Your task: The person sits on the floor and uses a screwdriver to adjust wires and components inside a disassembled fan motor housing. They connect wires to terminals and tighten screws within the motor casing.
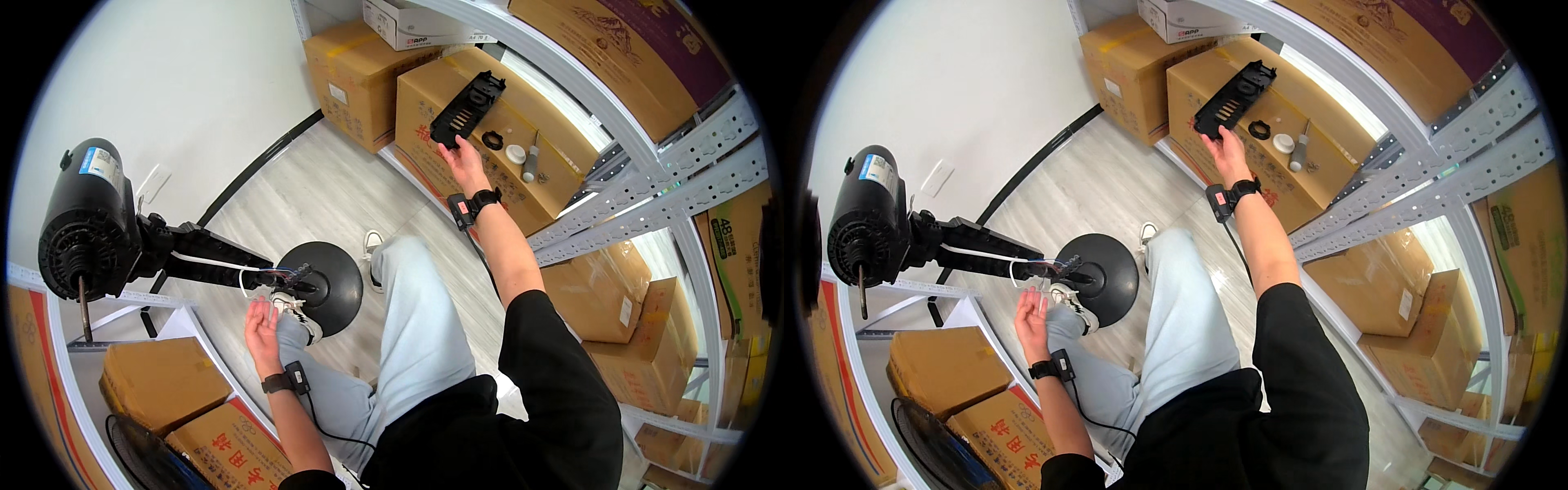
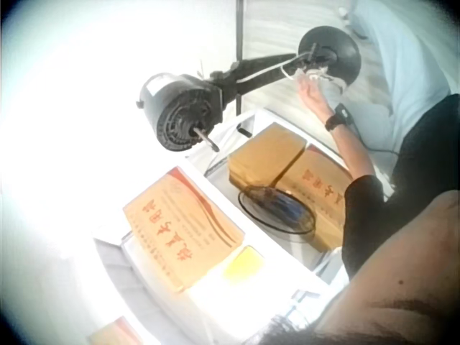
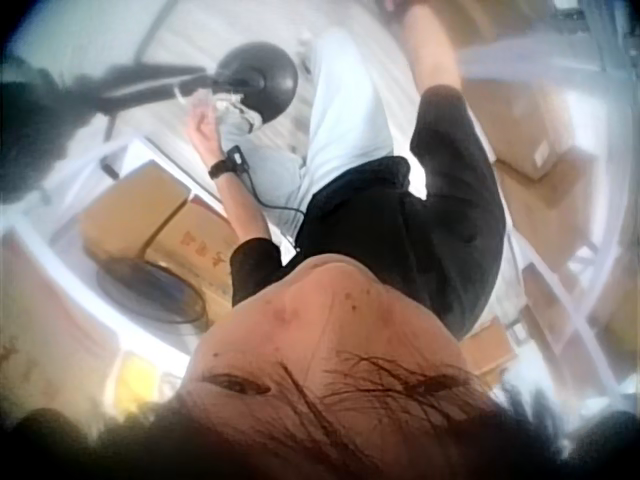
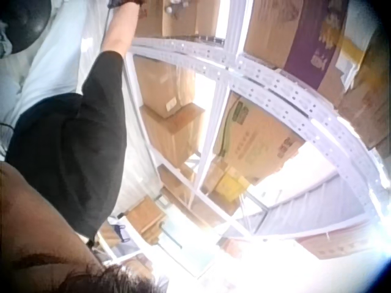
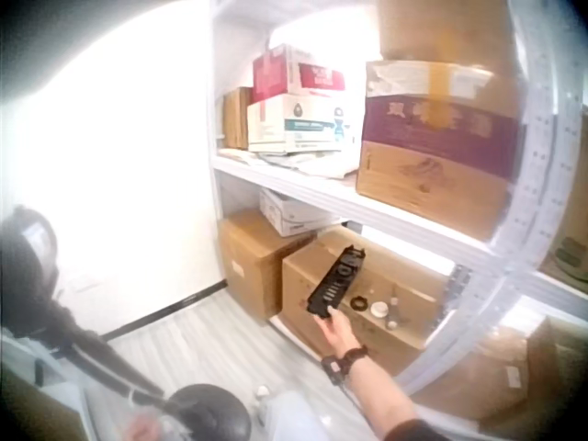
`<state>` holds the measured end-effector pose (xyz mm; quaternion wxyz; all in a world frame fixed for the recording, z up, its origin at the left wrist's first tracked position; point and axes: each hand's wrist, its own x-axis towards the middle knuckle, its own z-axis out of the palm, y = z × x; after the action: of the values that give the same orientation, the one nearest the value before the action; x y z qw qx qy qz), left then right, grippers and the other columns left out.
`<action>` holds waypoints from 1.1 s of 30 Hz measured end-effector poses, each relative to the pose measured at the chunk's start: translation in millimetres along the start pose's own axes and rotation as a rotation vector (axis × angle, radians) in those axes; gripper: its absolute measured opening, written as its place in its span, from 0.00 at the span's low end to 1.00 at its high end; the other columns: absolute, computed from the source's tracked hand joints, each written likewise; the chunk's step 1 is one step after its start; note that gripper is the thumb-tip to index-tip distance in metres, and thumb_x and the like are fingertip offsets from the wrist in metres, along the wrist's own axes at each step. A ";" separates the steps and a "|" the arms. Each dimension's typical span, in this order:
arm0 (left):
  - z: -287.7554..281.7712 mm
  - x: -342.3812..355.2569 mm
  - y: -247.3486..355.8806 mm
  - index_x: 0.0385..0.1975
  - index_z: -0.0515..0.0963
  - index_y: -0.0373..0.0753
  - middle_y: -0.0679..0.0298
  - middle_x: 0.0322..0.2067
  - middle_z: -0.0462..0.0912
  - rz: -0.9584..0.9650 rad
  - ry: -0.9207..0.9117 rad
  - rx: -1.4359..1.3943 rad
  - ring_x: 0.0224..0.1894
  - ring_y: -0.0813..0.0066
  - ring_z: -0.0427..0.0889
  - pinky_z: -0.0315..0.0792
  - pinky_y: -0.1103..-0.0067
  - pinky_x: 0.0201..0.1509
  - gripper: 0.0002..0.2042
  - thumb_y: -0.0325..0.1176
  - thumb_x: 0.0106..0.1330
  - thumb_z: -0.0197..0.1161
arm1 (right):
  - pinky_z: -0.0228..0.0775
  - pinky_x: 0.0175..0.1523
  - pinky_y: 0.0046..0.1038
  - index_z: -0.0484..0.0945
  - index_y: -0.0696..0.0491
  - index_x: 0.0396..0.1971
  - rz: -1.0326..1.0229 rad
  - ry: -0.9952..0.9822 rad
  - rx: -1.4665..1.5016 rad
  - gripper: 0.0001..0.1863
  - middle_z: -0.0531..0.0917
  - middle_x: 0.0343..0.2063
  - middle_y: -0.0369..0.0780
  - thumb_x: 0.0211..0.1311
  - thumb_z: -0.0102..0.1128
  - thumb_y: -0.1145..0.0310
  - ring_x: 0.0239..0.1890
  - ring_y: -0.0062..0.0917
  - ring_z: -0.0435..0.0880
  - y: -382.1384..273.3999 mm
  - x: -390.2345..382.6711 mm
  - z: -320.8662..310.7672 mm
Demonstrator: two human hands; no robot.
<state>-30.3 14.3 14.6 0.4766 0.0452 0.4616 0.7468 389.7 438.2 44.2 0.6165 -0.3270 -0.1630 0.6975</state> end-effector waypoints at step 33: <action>-23.5 -44.9 27.4 0.57 0.60 0.26 0.39 0.62 0.60 -0.049 -0.078 -0.337 0.64 0.39 0.62 0.60 0.54 0.67 0.22 0.32 0.66 0.50 | 0.82 0.44 0.33 0.63 0.61 0.62 0.915 -0.724 -0.685 0.26 0.79 0.46 0.38 0.65 0.53 0.75 0.42 0.22 0.82 -15.5 -329.8 -45.5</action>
<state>-36.3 -38.1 38.0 0.5131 -0.0180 0.3120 0.7994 439.9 114.3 104.7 0.0272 -0.2858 -0.4163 0.8627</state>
